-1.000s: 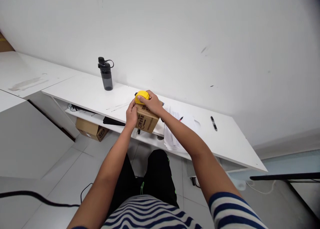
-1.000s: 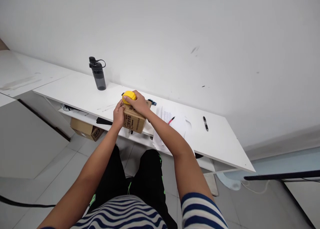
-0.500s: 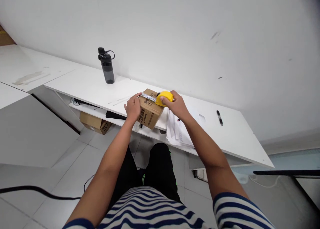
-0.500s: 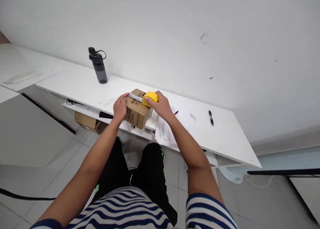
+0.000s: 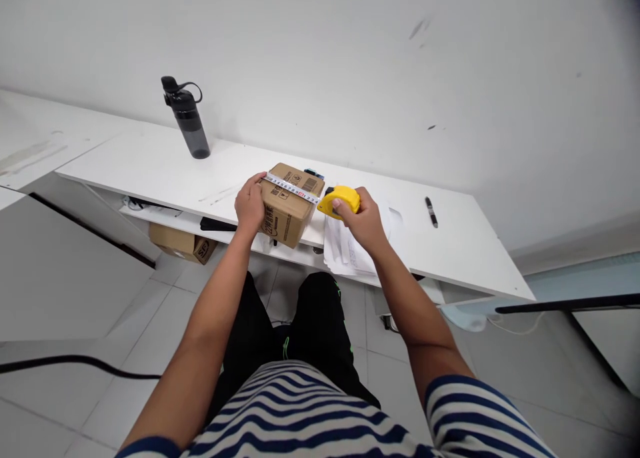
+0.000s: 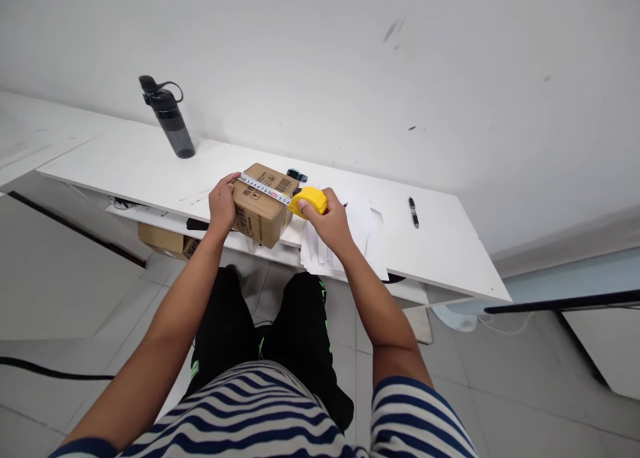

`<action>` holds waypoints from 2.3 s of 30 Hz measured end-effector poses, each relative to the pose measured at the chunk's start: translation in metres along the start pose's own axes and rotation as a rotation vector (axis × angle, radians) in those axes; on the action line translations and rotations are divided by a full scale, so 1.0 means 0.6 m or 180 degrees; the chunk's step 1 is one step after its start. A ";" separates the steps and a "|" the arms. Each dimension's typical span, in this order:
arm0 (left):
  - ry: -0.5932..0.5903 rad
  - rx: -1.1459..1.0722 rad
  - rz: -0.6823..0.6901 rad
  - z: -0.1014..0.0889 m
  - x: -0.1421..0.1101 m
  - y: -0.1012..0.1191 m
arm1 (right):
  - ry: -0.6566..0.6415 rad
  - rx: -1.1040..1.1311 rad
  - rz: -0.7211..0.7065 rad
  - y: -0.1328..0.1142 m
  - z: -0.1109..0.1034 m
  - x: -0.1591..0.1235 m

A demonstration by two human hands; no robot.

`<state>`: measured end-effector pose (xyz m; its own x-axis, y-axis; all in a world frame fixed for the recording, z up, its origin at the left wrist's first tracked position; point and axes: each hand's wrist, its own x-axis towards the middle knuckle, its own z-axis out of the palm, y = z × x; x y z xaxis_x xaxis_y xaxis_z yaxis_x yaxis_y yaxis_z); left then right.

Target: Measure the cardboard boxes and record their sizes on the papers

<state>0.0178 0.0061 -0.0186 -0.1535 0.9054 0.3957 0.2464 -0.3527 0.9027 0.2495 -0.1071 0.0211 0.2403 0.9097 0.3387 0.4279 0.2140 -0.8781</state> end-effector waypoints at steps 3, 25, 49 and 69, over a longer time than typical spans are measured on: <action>0.0041 -0.0083 0.0024 0.002 0.002 -0.005 | 0.0029 0.0041 -0.0090 0.006 0.002 0.000; 0.0210 0.0423 0.0380 0.008 -0.016 0.054 | 0.0104 0.0068 -0.0950 -0.038 0.075 0.045; -0.2265 0.0684 0.0977 0.204 -0.202 0.047 | -0.1001 -0.3078 0.0187 0.243 -0.151 0.093; -0.1949 0.0721 -0.0119 0.241 -0.167 -0.001 | -0.0244 0.0184 0.0485 0.262 -0.100 0.050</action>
<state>0.1711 -0.0503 -0.0830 0.3904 0.9105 0.1364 0.4573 -0.3204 0.8296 0.3764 -0.0673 -0.0867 0.2305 0.9571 0.1753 0.3404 0.0895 -0.9360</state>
